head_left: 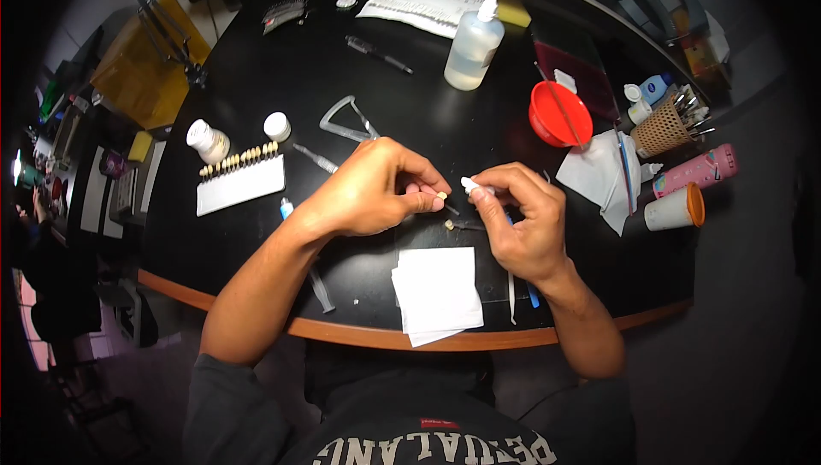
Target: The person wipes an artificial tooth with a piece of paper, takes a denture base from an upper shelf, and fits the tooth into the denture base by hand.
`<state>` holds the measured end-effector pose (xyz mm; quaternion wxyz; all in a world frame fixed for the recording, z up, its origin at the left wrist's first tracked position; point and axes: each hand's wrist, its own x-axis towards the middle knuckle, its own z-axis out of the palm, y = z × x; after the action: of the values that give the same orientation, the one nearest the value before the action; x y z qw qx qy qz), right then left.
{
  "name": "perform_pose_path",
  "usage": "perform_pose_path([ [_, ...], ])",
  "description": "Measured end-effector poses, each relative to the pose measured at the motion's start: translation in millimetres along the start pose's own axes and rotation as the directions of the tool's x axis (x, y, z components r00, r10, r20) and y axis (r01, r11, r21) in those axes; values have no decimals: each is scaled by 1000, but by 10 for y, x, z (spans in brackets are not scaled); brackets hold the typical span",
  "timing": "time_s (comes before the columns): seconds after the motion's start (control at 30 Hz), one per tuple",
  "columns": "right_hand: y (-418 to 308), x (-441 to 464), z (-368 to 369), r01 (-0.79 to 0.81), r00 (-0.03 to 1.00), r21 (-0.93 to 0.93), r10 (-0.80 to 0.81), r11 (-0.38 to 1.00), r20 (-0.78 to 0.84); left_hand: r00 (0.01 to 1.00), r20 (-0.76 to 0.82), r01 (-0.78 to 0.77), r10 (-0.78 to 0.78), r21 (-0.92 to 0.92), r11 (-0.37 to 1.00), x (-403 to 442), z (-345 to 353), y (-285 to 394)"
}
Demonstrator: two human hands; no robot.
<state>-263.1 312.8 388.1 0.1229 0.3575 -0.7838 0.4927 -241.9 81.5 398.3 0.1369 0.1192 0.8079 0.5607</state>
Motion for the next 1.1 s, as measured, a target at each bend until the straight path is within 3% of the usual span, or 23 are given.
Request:
perform_pose_path([
  [0.1, -28, -4, -24, 14, 1000, 19, -14, 1000, -6, 1000, -10, -10, 8, -309, 951, 43, -3, -73],
  [0.23, -59, 4, -32, 81, 997, 3, -81, 997, -4, 999, -36, -32, 18, -437, 899, 50, 25, -29],
  [0.63, -14, -19, -1, 113, 993, 20, -112, 993, -43, 998, -54, -56, 39, -352, 934, 45, 164, -57],
  [1.1, -18, 15, -32, 186, 982, 10, -185, 983, -41, 997, -59, -74, 53, -441, 895, 36, 223, -27],
])
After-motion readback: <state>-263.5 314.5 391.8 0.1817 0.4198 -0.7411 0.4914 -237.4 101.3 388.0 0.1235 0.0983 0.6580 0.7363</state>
